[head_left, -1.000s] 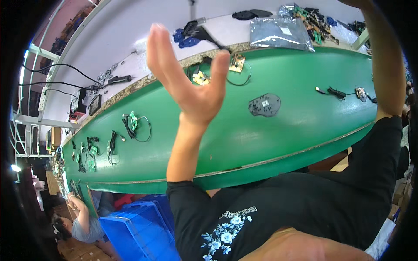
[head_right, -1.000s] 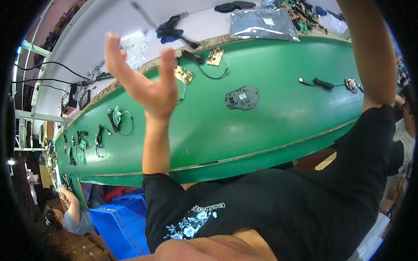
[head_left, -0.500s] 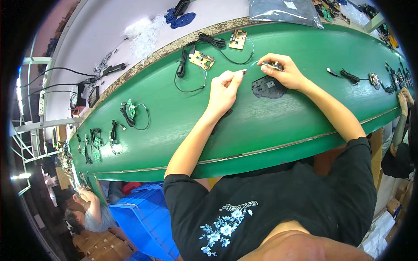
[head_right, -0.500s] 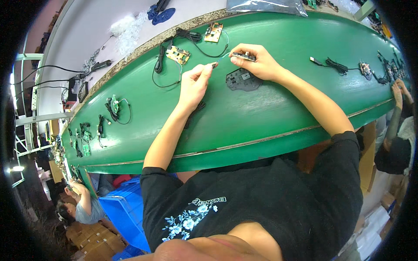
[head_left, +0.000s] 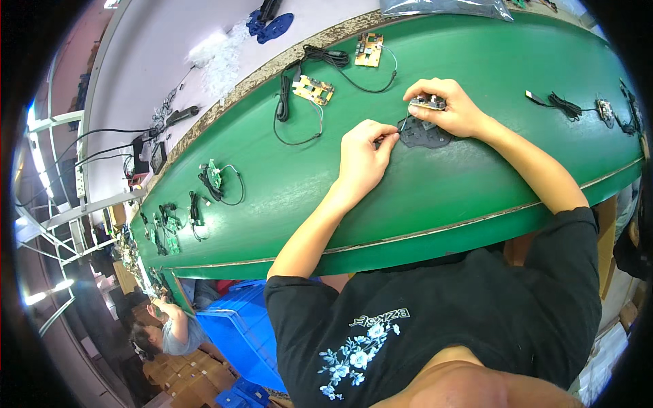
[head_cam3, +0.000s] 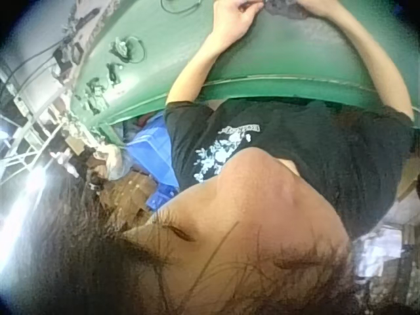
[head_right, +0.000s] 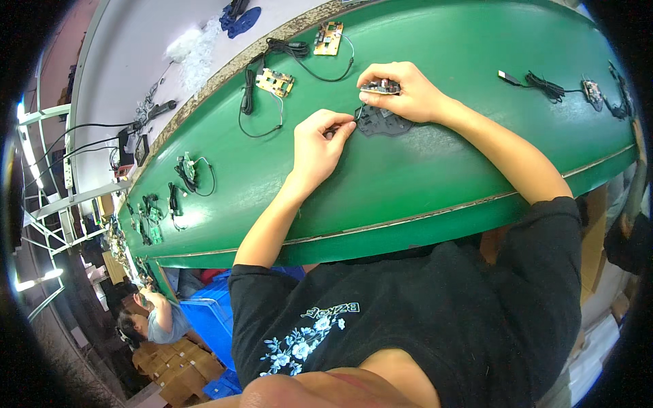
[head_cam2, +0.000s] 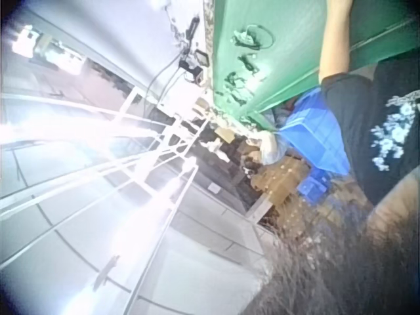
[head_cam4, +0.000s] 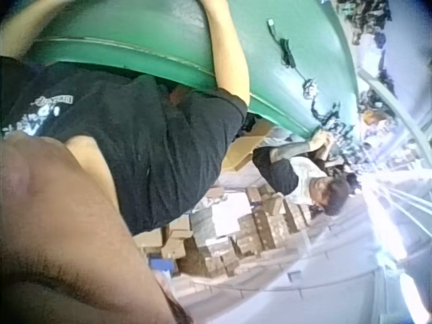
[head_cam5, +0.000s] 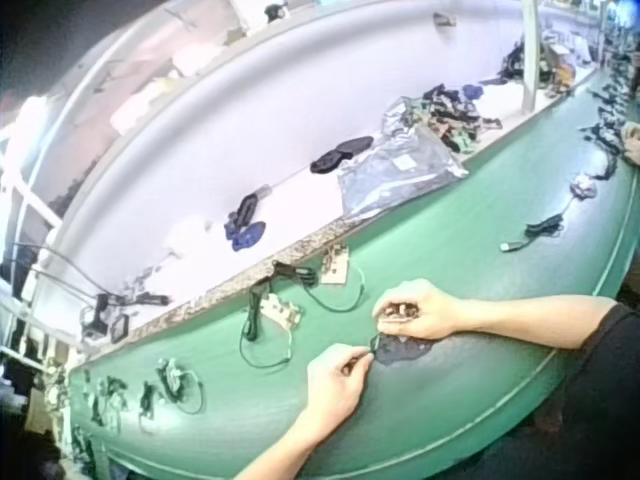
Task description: The person assembles electronic circuit boards into plastic housings by hand, connecting cables and securing them with screws.
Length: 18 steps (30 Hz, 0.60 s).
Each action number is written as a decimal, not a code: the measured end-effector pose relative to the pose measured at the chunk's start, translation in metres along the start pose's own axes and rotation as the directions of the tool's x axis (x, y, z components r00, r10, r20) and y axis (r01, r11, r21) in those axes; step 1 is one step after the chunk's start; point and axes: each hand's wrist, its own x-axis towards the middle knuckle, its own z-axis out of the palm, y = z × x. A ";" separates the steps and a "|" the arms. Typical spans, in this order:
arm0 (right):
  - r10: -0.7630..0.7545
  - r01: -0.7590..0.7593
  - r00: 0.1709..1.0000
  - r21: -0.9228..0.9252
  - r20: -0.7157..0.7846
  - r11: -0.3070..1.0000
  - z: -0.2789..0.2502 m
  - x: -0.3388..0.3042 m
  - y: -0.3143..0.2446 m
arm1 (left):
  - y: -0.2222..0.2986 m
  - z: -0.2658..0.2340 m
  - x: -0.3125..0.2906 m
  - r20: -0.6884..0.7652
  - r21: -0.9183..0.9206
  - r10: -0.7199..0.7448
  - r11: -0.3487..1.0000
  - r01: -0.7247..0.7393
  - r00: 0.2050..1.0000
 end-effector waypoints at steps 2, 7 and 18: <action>-0.011 0.011 1.000 -0.006 -0.008 1.000 -0.001 0.000 -0.001 | 0.002 0.001 -0.002 0.000 0.067 0.041 0.997 -0.041 0.999; 0.046 -0.046 0.998 -0.010 0.049 0.999 -0.003 0.000 -0.001 | -0.001 0.003 -0.005 0.011 0.343 0.366 0.873 -0.347 0.931; 0.075 -0.072 0.995 -0.041 0.061 0.997 -0.004 -0.002 -0.001 | -0.002 -0.006 0.002 0.435 0.568 0.462 0.525 -0.634 0.773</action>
